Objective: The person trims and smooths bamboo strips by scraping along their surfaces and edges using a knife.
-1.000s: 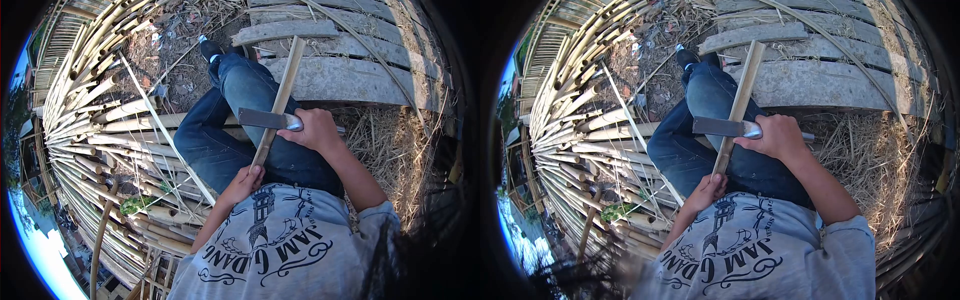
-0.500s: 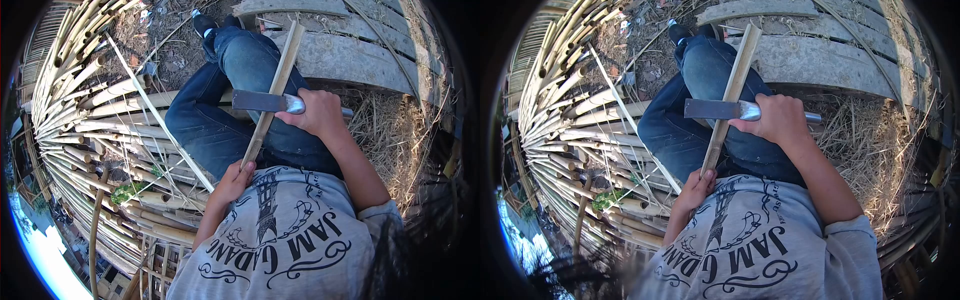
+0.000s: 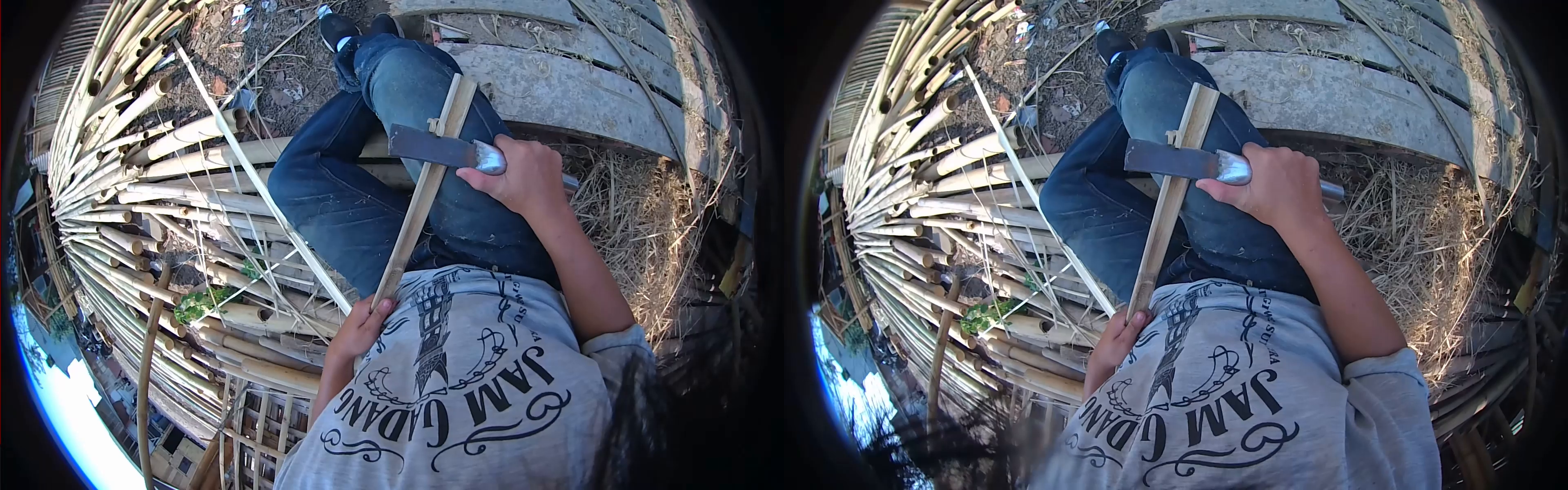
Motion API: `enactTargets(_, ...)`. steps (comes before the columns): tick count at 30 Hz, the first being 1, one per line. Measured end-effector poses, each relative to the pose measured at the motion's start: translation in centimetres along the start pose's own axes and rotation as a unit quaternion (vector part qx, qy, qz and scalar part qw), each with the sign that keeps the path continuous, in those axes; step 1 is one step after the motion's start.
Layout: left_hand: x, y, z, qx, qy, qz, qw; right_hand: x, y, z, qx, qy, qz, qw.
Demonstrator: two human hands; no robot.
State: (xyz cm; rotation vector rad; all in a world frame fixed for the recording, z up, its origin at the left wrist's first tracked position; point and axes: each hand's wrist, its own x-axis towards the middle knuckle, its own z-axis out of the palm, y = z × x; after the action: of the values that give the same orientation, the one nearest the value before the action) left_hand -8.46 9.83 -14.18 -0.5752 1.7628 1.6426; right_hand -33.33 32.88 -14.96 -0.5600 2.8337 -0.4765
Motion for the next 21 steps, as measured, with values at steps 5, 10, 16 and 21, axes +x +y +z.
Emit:
enactTargets(5,-2.8,0.8,0.2,-0.001,0.02,-0.053,0.998,0.0,-0.2,-0.1,0.009,-0.007,0.015,1.0)
enactTargets(10,-7.8,-7.0,-0.1,-0.029,0.049,-0.061,0.997,0.9,0.9,0.6,0.062,0.027,0.105,0.992)
enactTargets(16,-9.7,-7.5,-1.1,-0.225,0.017,-0.132,0.965,0.3,1.0,0.9,0.096,0.055,0.047,0.993)
enactTargets(21,-3.7,-4.0,-2.4,-0.202,-0.108,-0.064,0.971,-0.8,3.3,1.5,0.189,0.11,-0.032,0.975)
